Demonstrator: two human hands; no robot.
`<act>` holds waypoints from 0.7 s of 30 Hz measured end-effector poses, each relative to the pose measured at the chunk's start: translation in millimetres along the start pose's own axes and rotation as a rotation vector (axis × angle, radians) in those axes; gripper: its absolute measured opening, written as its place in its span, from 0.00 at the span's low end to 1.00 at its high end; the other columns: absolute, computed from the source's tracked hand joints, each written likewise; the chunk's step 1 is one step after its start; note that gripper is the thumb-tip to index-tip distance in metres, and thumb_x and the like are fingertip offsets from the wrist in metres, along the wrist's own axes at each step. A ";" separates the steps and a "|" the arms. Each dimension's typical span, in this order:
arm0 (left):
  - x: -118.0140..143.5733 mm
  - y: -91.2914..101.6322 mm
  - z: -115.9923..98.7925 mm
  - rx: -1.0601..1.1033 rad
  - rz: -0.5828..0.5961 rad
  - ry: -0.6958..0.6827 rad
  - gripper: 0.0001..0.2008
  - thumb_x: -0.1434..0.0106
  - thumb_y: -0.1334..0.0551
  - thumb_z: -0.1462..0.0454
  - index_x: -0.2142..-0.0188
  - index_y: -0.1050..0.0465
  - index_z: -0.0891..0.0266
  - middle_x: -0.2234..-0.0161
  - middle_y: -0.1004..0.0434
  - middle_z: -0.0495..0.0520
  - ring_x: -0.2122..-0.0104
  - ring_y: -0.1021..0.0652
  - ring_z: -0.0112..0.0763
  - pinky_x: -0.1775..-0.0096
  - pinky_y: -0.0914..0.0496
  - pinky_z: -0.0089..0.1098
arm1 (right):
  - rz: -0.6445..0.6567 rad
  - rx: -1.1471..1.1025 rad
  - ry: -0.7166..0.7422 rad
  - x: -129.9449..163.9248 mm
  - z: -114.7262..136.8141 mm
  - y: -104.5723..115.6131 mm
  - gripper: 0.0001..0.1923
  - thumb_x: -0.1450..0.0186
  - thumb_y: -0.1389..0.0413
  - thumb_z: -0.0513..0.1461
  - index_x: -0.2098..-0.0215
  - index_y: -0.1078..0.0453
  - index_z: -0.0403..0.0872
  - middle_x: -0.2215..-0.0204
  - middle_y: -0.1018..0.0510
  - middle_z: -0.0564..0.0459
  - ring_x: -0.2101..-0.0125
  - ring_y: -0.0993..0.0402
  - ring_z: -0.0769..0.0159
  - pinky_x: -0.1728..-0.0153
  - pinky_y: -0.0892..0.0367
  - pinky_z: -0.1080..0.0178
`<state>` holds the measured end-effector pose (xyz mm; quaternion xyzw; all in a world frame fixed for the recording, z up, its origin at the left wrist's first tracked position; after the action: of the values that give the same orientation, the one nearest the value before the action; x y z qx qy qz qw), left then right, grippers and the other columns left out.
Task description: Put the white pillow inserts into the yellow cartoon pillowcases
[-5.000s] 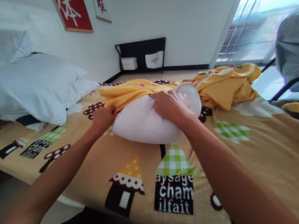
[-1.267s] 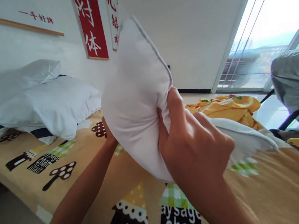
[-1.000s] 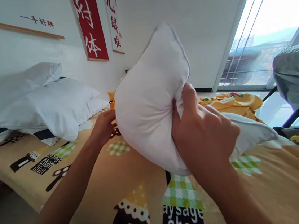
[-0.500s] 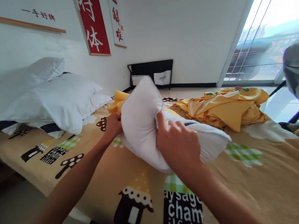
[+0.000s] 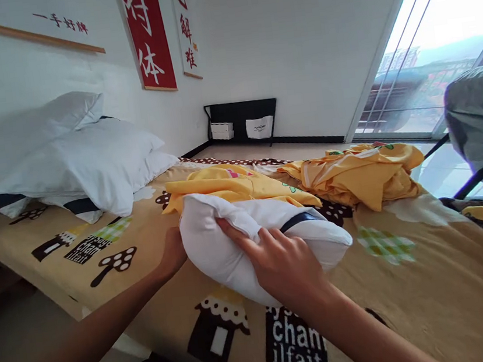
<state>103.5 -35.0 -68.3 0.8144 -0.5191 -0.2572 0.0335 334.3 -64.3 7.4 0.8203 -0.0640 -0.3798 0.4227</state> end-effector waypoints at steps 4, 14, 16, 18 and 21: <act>3.0 2.2 -1.2 -0.039 -0.039 -0.093 0.07 0.49 0.38 0.61 0.71 0.32 0.62 0.72 0.26 0.50 0.70 0.27 0.33 0.69 0.35 0.30 | 0.140 -0.191 -0.055 10.2 -0.3 -15.2 0.27 0.33 0.57 0.37 0.36 0.43 0.47 0.74 0.21 0.53 0.75 0.24 0.62 0.77 0.39 0.64; -7.7 8.0 -24.1 0.128 0.291 0.034 0.10 0.53 0.39 0.64 0.68 0.34 0.62 0.71 0.29 0.49 0.69 0.28 0.30 0.68 0.35 0.28 | 0.447 -0.267 -0.266 17.3 -6.6 -29.4 0.39 0.35 0.59 0.60 0.34 0.46 0.47 0.72 0.20 0.45 0.68 0.22 0.47 0.70 0.37 0.57; -5.1 10.9 -18.9 0.172 0.310 0.175 0.09 0.50 0.42 0.62 0.68 0.33 0.62 0.69 0.29 0.50 0.69 0.28 0.30 0.68 0.34 0.28 | 0.481 -0.239 -0.302 14.2 -4.4 -32.7 0.42 0.37 0.59 0.64 0.34 0.46 0.51 0.71 0.19 0.44 0.67 0.22 0.44 0.70 0.36 0.55; -3.0 14.8 -16.0 0.189 0.327 0.238 0.09 0.47 0.44 0.60 0.68 0.32 0.62 0.69 0.30 0.50 0.69 0.29 0.29 0.70 0.34 0.27 | 0.500 -0.226 -0.297 8.1 -0.5 -34.7 0.42 0.39 0.60 0.66 0.34 0.46 0.54 0.69 0.19 0.44 0.67 0.22 0.44 0.69 0.35 0.54; -1.9 17.7 -19.1 0.149 0.406 0.144 0.11 0.48 0.39 0.58 0.68 0.31 0.63 0.69 0.29 0.50 0.69 0.29 0.29 0.70 0.34 0.26 | 0.509 -0.209 -0.274 -1.8 4.1 -34.5 0.42 0.40 0.60 0.67 0.35 0.46 0.58 0.67 0.19 0.44 0.67 0.22 0.44 0.69 0.35 0.54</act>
<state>96.9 -45.6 -45.3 0.7096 -0.6863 -0.1473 0.0615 322.8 -44.3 -18.6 0.6713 -0.2844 -0.3734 0.5737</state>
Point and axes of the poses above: each hand's wrist, its own x-axis away from the middle knuckle, its own y-axis out of the back of the hand, z = x × y, the point moved 5 cm from there along -x, towards the middle knuckle
